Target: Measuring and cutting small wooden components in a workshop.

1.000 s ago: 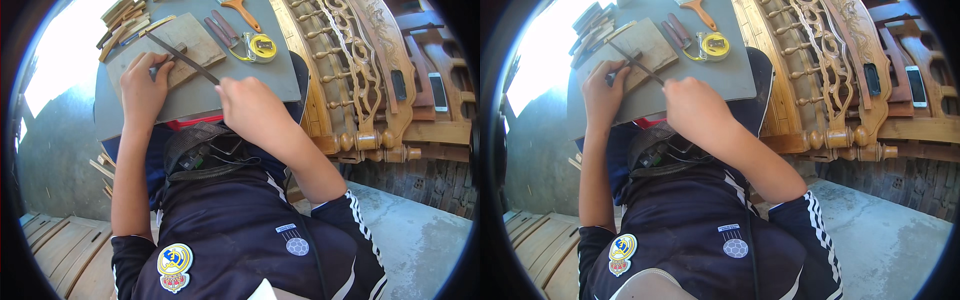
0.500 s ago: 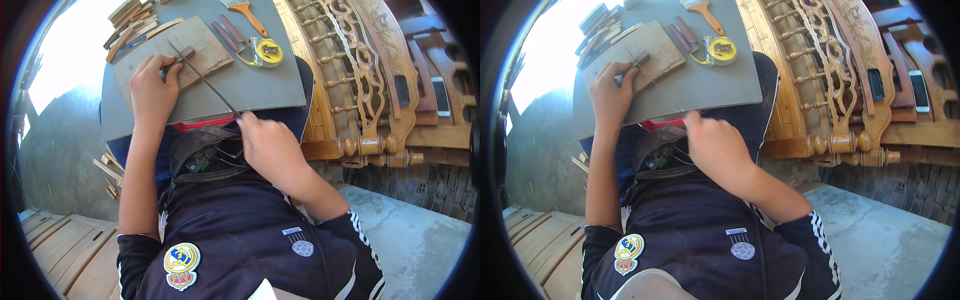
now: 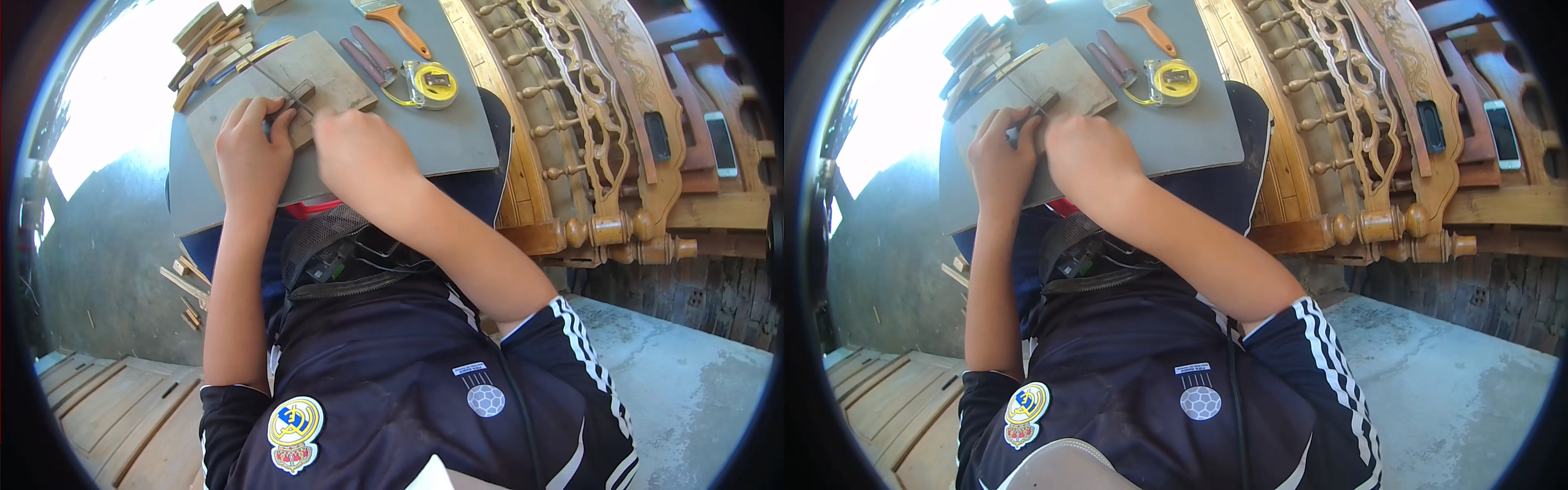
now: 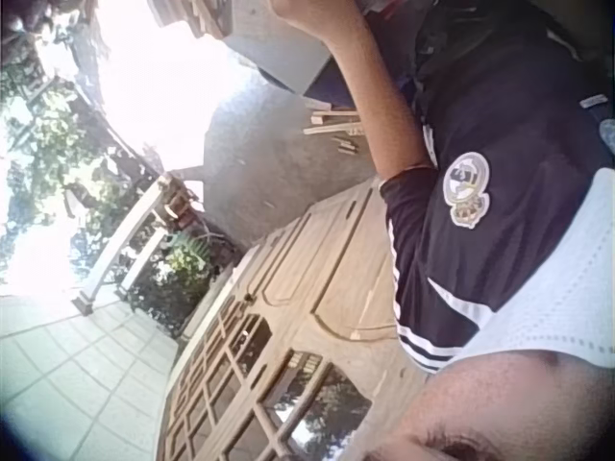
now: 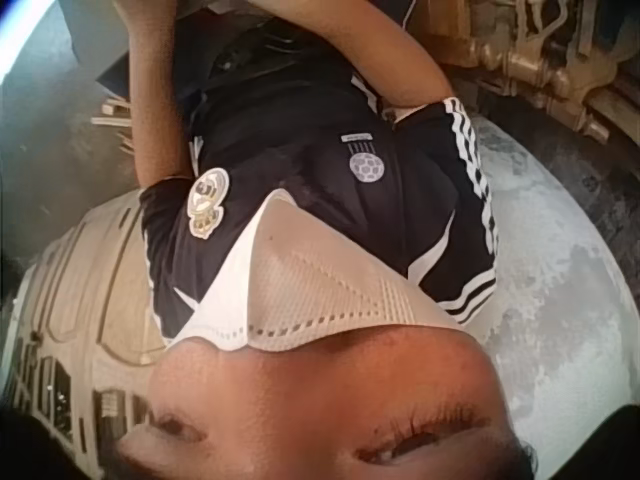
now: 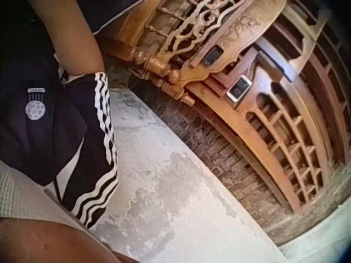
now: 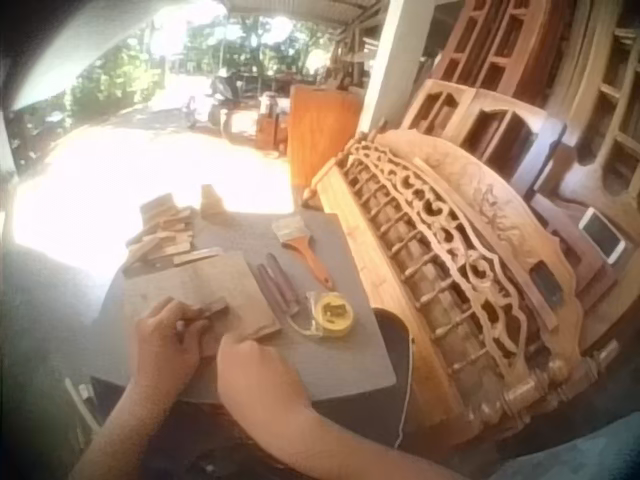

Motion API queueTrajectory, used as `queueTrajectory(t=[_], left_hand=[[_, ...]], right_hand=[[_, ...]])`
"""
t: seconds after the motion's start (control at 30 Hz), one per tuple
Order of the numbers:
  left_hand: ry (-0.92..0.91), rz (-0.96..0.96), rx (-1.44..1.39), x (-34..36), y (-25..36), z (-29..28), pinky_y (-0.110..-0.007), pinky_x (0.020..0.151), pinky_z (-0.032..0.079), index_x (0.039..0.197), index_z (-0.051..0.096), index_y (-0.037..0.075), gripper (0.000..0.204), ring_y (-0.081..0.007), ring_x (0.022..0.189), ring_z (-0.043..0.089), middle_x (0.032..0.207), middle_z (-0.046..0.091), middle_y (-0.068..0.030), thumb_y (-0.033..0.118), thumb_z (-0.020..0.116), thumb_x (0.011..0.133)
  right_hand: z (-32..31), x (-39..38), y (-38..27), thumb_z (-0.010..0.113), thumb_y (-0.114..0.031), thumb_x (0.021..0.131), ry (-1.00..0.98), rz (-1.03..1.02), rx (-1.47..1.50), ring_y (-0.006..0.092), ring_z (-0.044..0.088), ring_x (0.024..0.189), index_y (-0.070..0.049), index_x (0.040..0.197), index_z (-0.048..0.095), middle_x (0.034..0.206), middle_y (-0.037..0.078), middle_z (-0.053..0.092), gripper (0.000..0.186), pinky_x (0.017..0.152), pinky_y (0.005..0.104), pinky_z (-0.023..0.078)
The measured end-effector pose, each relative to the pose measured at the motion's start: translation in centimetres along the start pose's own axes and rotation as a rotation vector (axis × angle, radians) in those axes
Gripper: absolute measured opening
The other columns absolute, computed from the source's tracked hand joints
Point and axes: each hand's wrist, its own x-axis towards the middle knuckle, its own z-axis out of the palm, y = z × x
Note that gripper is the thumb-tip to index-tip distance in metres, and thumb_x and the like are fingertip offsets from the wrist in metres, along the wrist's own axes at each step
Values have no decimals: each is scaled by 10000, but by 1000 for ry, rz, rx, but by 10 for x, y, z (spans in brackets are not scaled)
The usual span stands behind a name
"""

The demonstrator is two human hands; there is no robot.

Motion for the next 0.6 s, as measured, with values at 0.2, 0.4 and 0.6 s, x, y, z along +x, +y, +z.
queueTrajectory(t=[0.2,0.4,0.6], left_hand=[[-27,-30,32,1,-4,-7,-394,811,545,976,737,1,153,-349,890,717,957,735,-163,98,766,862],[-43,-24,-13,6,-9,-6,-384,807,545,973,738,2,159,-337,871,720,953,737,-163,111,775,862],[-40,-14,-44,9,-7,-8,-407,788,536,957,729,-8,161,-360,875,700,946,729,-169,113,773,862]], right_hand=[[-37,-110,11,569,-31,893,-109,39,-76,421,717,694,21,920,560,732,236,692,59,620,493,594],[-54,-100,7,572,-82,968,-141,126,-99,424,706,660,40,920,573,671,241,665,131,574,482,577],[-66,-88,28,595,-149,989,-148,111,-22,475,681,713,26,986,627,728,264,671,178,669,541,560]])
